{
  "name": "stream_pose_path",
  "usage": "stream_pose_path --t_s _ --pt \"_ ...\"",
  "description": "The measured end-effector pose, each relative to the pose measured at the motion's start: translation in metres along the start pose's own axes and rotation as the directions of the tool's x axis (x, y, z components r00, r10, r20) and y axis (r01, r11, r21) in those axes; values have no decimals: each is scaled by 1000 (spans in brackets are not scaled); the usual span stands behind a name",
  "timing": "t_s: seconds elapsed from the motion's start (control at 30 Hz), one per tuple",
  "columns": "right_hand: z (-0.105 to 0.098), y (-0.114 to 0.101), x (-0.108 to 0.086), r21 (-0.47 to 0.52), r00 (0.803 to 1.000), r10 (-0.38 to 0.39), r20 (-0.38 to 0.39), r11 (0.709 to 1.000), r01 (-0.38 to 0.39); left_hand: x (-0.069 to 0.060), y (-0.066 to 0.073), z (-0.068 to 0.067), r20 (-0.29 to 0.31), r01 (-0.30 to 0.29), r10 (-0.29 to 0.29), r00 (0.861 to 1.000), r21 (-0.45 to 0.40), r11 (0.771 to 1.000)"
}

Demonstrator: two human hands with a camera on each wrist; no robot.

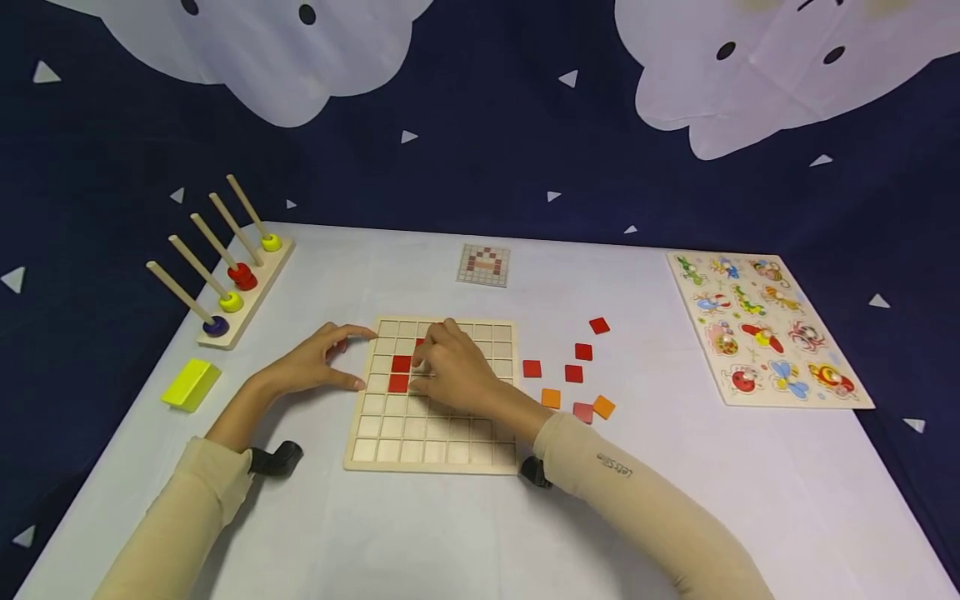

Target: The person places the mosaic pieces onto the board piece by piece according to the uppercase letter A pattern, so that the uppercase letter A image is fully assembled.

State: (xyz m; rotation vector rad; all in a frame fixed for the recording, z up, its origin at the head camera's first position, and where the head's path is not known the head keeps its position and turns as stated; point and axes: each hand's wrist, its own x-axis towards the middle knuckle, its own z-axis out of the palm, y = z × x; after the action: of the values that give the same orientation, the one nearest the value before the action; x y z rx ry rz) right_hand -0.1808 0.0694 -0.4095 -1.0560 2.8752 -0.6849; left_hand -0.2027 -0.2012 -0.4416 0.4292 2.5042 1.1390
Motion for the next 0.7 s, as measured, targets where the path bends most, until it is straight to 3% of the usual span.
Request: stream_pose_path --t_s 0.7 --pt "-46 71 -66 6 976 200 -82 980 -200 0 0 1 1 4 -4 1000 -1 1000"
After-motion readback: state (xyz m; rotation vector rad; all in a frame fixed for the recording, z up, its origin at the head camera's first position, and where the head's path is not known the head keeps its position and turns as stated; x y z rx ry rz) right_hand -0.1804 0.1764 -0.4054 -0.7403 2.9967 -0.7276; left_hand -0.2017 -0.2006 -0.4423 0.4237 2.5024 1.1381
